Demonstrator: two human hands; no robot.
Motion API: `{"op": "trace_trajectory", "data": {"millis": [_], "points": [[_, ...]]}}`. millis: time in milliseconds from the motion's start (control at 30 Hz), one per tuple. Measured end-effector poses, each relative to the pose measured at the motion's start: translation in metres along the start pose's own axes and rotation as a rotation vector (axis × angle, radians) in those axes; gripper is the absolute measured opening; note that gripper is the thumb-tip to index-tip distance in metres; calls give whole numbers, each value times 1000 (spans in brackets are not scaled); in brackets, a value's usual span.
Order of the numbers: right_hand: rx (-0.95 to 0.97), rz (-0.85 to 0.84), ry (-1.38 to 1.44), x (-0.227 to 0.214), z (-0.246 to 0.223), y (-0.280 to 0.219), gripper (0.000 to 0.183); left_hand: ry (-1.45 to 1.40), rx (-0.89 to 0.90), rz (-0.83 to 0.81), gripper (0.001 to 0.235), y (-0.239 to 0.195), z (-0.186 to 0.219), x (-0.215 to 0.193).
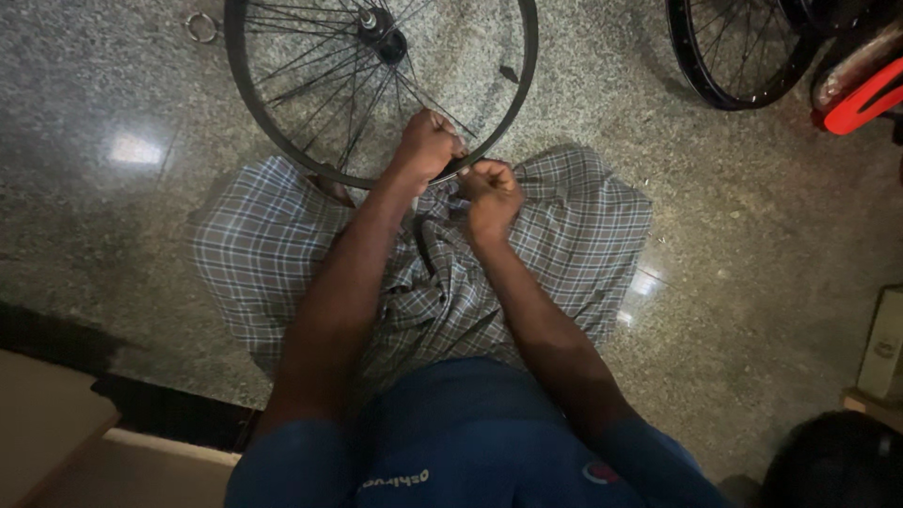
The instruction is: The person sits on the floor and uses a spoke wrench to tighten the nipples on a bicycle wheel. They systematically rotate the wheel and adjust individual spokes to true the rim.
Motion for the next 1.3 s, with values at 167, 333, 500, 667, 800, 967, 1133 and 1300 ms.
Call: {"op": "trace_trajectory", "data": {"millis": [167,333,500,667,800,967,1133,1300], "points": [[22,-38,-52,2,-18,4,13,111,55,10,21,-6,5,2],[-135,-190,-170,-5,-20,15,21,201,23,37,21,-18,23,4],[-277,-178,-233,-6,-22,23,31,626,62,81,24,-28,41,-2],[85,-273,-215,-5,-10,34,24,1007,476,140,31,-36,36,-6],[158,-299,-109,-8,-2,34,17,999,439,-40,27,-28,46,-25],[-130,-353,-167,-7,-10,30,27,1005,318,-252,22,-29,70,-25],[-144,-350,-247,-12,-18,26,27,649,-14,-486,21,-37,76,-26],[57,-368,-188,-10,-24,34,22,1087,332,-345,30,-38,62,-10]]}}
Point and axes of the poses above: each hand's wrist, its own y-axis towards the middle knuckle, its own x-axis out of the palm, z = x × y, the point moved 1 cm from there along y, towards the middle knuckle, and after that the axes turned 2 degrees about z, right-handed, at the moved point
